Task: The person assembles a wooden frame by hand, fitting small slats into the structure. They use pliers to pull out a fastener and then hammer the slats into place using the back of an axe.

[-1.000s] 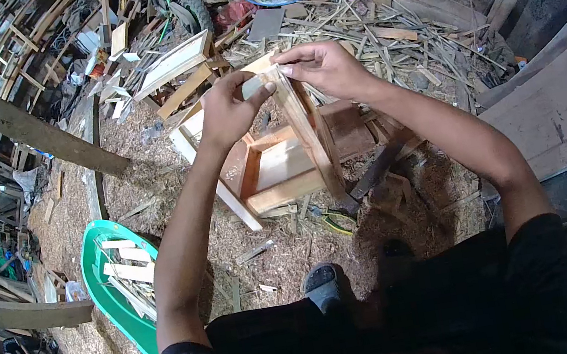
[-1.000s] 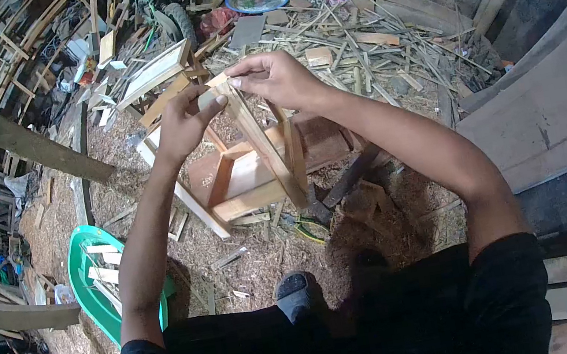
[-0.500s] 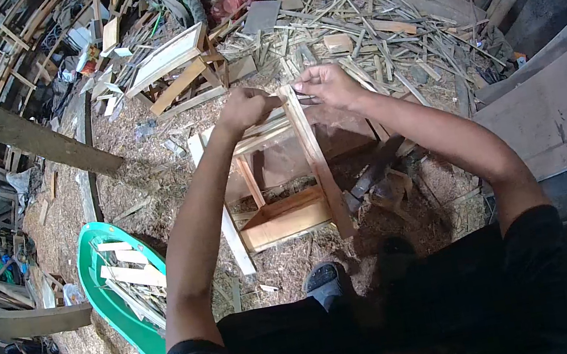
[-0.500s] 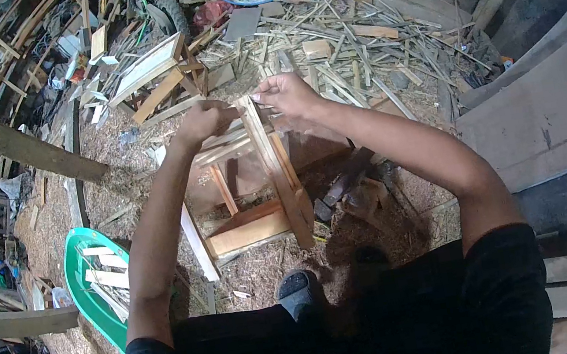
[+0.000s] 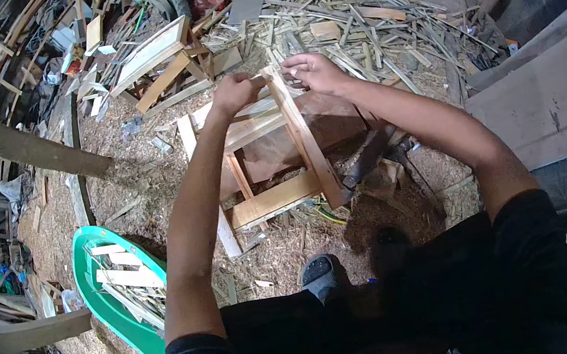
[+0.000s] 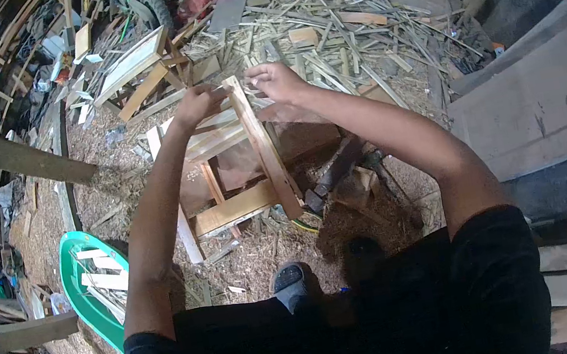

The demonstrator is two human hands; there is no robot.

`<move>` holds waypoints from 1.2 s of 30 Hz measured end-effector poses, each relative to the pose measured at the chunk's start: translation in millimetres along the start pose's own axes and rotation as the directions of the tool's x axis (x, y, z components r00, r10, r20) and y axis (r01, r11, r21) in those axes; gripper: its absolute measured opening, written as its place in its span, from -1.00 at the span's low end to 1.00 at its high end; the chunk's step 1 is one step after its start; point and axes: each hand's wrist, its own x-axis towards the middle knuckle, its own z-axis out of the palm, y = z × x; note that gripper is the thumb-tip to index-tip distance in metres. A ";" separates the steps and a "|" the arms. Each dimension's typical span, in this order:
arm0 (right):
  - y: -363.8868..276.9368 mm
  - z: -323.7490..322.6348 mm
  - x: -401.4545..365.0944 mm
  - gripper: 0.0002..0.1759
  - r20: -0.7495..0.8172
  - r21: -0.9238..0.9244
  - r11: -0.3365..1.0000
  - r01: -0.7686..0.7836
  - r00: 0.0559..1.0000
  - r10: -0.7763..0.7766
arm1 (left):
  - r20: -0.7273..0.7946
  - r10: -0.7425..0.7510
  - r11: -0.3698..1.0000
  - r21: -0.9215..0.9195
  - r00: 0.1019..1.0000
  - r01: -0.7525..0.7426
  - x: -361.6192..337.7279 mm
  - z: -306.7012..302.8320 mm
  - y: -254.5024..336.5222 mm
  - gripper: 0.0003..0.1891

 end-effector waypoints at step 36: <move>107.4 -10.1 -231.3 -0.70 0.334 -0.551 0.811 -0.196 0.839 0.430 | 0.064 0.856 0.513 0.014 0.513 -0.858 -223.5 105.4 36.8 -0.72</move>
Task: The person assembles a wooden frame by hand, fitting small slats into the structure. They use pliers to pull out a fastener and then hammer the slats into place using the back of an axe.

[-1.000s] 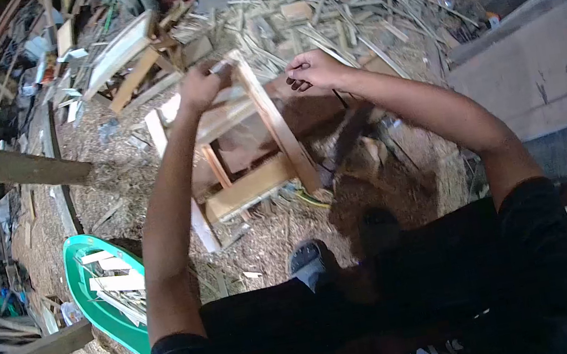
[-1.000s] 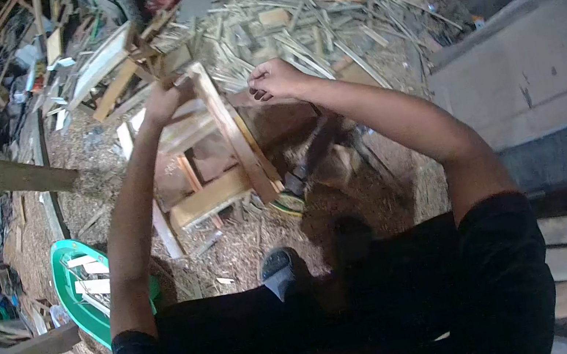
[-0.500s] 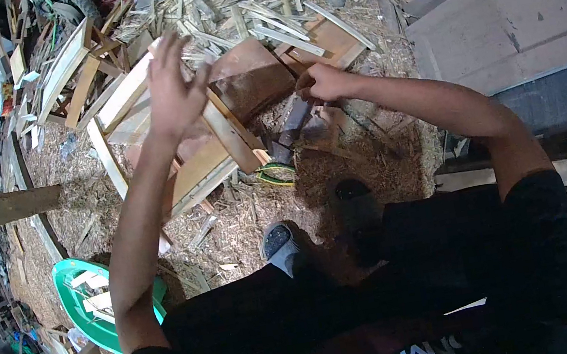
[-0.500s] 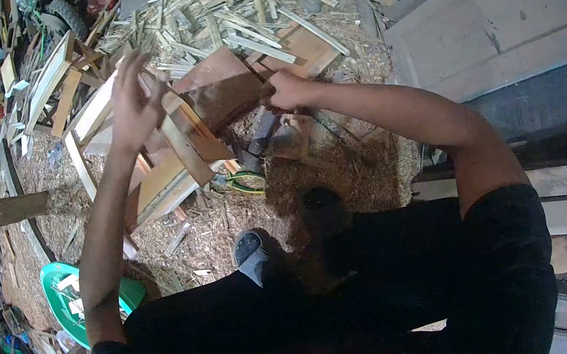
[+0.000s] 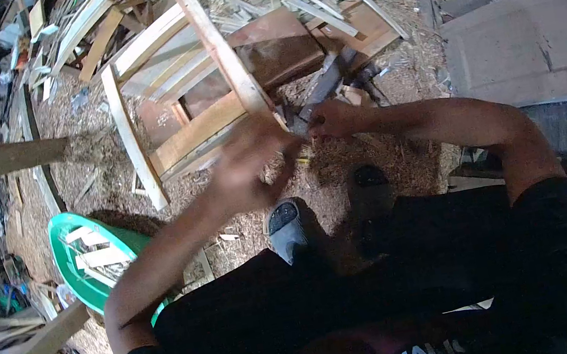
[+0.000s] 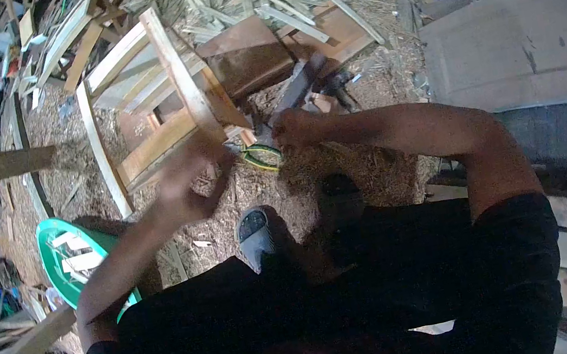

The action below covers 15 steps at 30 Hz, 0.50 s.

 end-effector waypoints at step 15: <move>59.9 100.4 67.8 -0.70 0.177 -0.430 0.848 0.311 0.950 -0.259 | 0.418 -0.722 0.614 0.019 0.552 0.789 -143.0 73.4 -20.0 -0.49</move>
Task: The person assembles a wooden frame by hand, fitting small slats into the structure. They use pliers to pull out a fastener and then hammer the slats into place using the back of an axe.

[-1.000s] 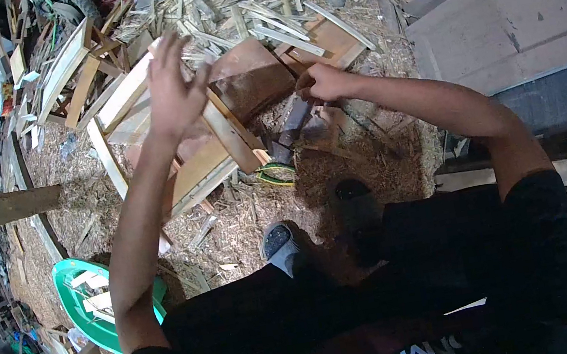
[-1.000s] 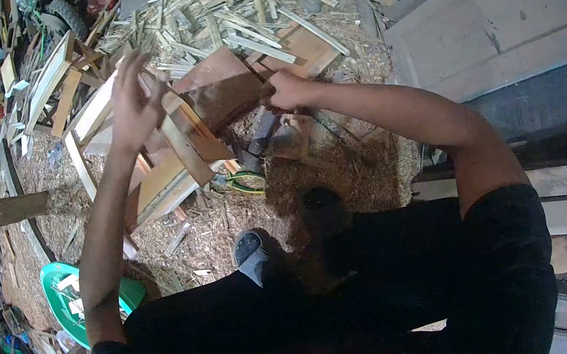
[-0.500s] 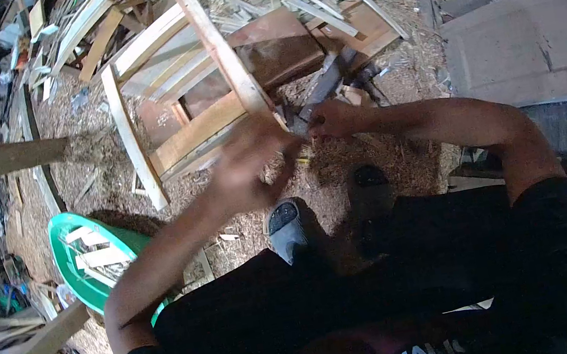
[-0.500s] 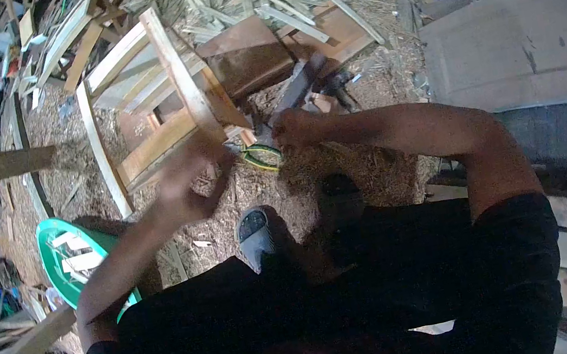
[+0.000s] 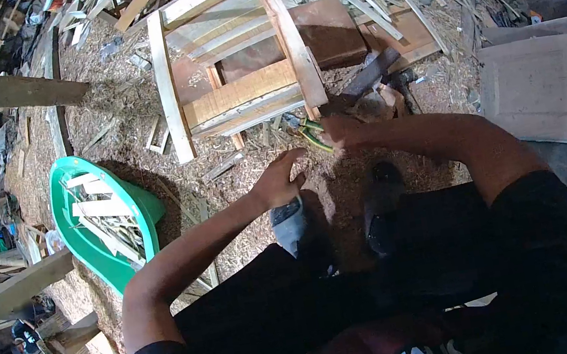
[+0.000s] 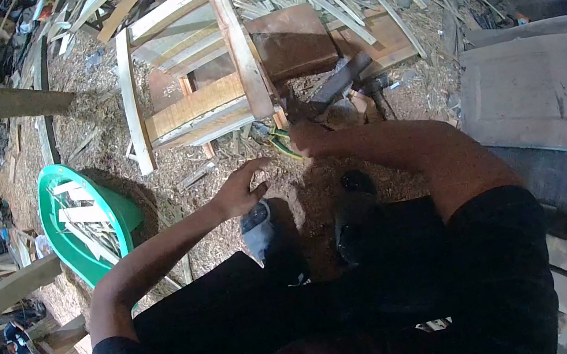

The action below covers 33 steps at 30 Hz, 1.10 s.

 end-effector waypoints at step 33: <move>-48.6 -318.4 12.6 -0.75 -0.412 0.852 0.493 0.179 0.811 0.417 | -0.545 -0.158 0.972 0.060 0.824 0.226 205.5 -292.1 73.1 -0.29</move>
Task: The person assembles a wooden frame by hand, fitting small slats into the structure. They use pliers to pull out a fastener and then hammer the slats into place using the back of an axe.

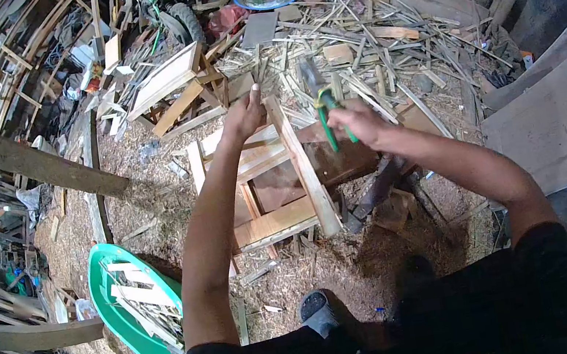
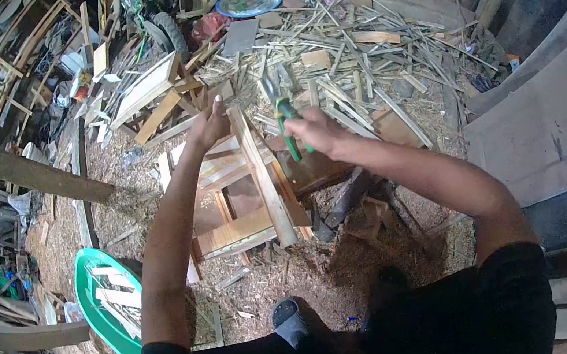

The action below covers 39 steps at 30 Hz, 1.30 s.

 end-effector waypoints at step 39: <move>18.0 29.0 36.9 -0.66 0.179 -0.516 0.828 0.221 0.973 -0.148 | -0.253 0.017 0.929 0.363 0.967 0.078 -17.0 29.6 11.0 -0.22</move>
